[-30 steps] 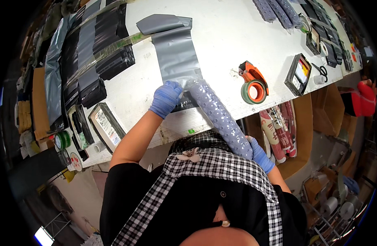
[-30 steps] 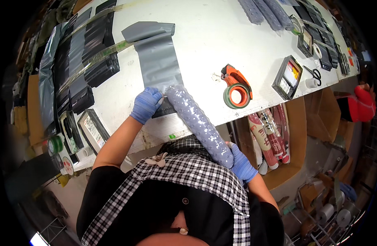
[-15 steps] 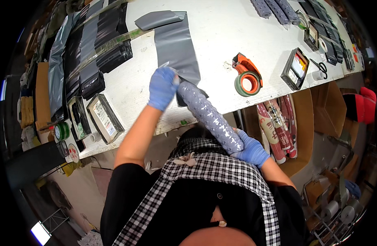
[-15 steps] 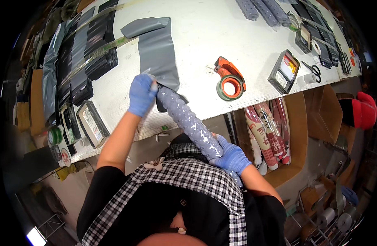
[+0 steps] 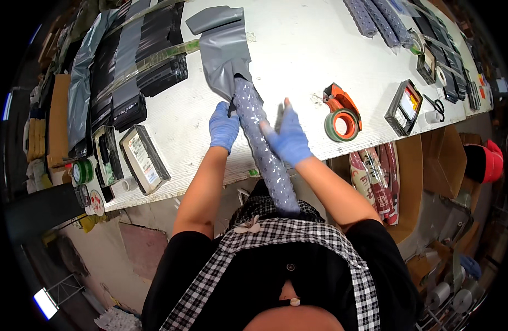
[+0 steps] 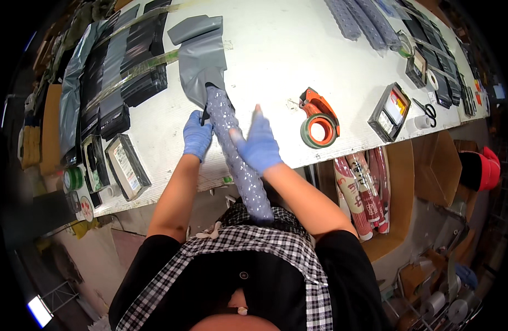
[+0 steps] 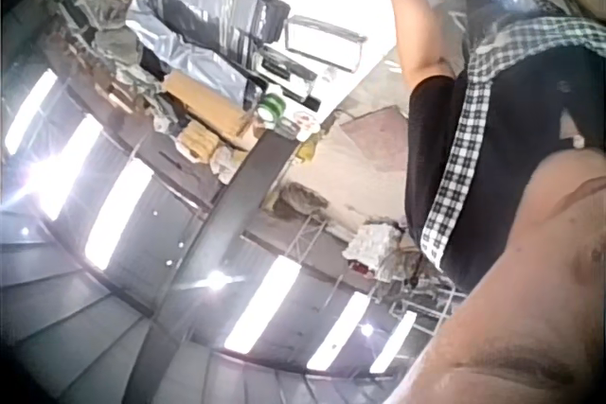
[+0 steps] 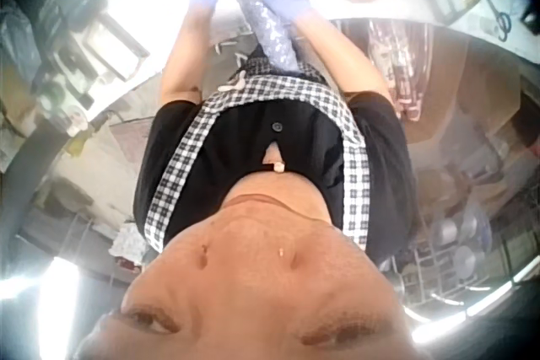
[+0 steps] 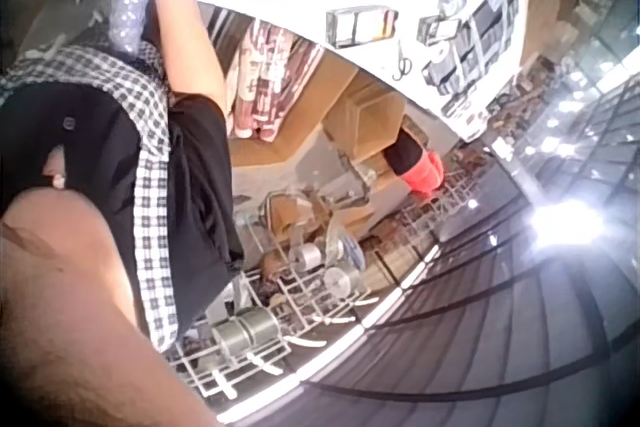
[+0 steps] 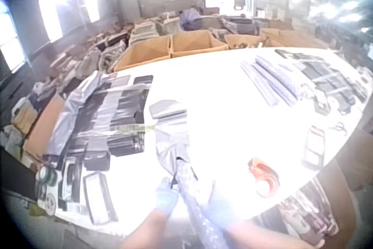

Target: The person places bubble-wrapped items into gray poly mailers, folds the tops, applies shipping labels, and seals the packages with a handheld tape gun. The person repeats this process for several items on a cluttered workbench.

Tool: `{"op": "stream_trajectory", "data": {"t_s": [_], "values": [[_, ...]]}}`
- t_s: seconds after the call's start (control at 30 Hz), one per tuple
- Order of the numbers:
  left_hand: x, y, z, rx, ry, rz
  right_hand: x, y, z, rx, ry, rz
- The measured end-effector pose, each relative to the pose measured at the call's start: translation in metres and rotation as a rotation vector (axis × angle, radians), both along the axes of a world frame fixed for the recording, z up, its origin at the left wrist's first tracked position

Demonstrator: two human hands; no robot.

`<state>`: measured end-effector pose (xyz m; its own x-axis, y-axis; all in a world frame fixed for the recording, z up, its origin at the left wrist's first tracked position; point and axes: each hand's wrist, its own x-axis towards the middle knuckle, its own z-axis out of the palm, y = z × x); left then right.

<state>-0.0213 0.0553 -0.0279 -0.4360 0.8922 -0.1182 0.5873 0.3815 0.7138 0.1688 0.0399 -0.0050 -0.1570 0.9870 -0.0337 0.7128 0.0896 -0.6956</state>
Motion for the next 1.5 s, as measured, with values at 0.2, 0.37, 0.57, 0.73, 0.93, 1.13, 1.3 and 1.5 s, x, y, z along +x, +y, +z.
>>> {"op": "stream_trajectory", "data": {"t_s": [0.2,0.37,0.57,0.73,0.93,1.13,1.3,1.5], "values": [[-0.001,0.006,-0.01,-0.037,-0.443,0.079,-0.029,0.085,0.008,-0.292,0.202,-0.088],[0.018,-0.08,0.031,-0.39,0.039,-0.502,0.044,-0.033,-0.009,-0.169,0.073,0.04],[0.017,-0.149,-0.01,-0.627,-0.411,-0.595,0.117,-0.124,0.005,-0.539,0.186,0.228],[0.066,-0.091,0.053,-0.499,-0.373,-0.383,0.112,-0.04,0.084,-0.456,-0.285,0.469],[0.09,-0.069,0.0,-0.27,-0.703,-0.069,0.312,0.035,0.08,0.15,-0.38,-0.359],[0.05,0.009,0.023,-0.321,-1.234,-0.056,0.402,0.114,0.063,-0.21,-0.809,-0.078],[-0.022,0.085,0.09,-0.045,-1.349,-0.15,0.401,0.127,0.051,-0.161,-0.836,0.011],[-0.007,0.067,0.084,0.162,-1.088,-0.152,0.4,0.128,0.061,-0.285,-0.843,0.048]]}}
